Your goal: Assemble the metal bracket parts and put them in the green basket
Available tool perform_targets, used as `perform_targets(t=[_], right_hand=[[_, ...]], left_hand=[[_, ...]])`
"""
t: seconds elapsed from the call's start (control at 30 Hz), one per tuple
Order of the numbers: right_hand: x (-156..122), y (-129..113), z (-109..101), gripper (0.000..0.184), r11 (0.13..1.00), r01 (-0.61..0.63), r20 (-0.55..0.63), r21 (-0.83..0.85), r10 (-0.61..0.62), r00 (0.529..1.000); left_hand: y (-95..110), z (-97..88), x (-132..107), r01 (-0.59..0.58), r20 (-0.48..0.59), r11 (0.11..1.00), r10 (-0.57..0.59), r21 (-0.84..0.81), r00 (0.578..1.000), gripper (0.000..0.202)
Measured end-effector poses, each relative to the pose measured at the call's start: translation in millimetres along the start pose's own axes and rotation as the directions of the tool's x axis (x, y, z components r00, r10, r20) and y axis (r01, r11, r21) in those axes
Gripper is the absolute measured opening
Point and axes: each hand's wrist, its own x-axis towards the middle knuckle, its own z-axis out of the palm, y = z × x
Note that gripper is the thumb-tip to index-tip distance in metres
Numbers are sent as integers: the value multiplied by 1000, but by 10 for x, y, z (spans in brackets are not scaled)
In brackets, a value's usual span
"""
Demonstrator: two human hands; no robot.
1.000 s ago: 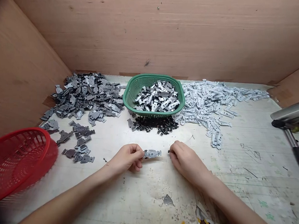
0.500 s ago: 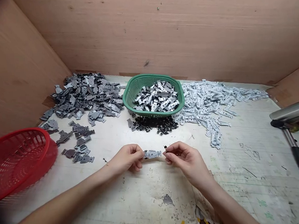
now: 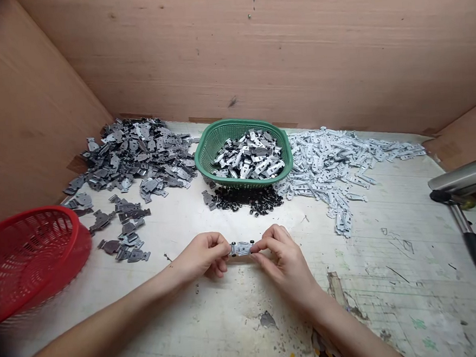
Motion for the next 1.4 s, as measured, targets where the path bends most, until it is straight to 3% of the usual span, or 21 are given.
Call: perform_targets(t=[0.13, 0.23, 0.33, 0.4, 0.47, 0.57, 0.67, 0.77, 0.9, 1.0, 1.07, 1.13, 1.27, 1.4], right_hand=[[29, -15, -114, 11, 999, -38, 67, 13, 37, 997], [150, 97, -353, 15, 995, -28, 8, -96, 29, 1000], [281, 223, -623, 15, 954, 37, -59, -298, -57, 997], [312, 222, -722, 15, 915, 122, -30, -384, -145, 989], [278, 138, -711, 20, 883, 261, 100, -390, -241, 965], [140, -53, -537, 34, 801, 471, 328, -370, -361, 873], [21, -156, -386, 42, 727, 542, 370, -422, -408, 835], [30, -45, -483, 41, 755, 488, 272, -438, -406, 872], [125, 358, -1000, 24, 785, 179, -23, -593, -239, 971], [85, 495, -1255, 19, 772, 15, -115, -635, -113, 987], [14, 403, -1171, 17, 850, 30, -56, -525, -69, 996], [-55, 211, -924, 14, 920, 118, 85, -375, -92, 992], [-122, -95, -402, 15, 880, 303, 278, -366, -207, 938], [-152, -7, -162, 21, 849, 311, 235, -426, -228, 945]], left_hand=[[-23, -9, 8, -7, 1, 1000, 7, 0, 1000, 10], [-42, -19, 20, -3, -2, 1000, 3, 0, 1000, 10], [-47, -21, 18, 3, -2, 1000, -3, 6, 1000, 11], [-42, -15, 5, 4, -12, 1000, -3, 24, 1000, 12], [-35, -2, -15, -10, -6, 999, 10, 33, 1000, 12], [-21, 22, -45, -32, 36, 999, 31, 15, 999, 11], [3, 37, -64, -36, 54, 999, 36, -5, 998, 12], [39, 43, -79, -11, 49, 1000, 10, 11, 999, 14], [84, 39, -90, 17, 28, 999, -18, 39, 999, 19], [104, 38, -81, 22, 23, 999, -23, 47, 999, 21], [112, 42, -74, 29, 36, 998, -32, 59, 999, 22], [114, 46, -68, 37, 43, 997, -40, 70, 998, 21], [118, 35, -55, 28, -3, 997, -27, 74, 1000, 21], [130, 16, -50, 23, -32, 996, -20, 86, 999, 21]])
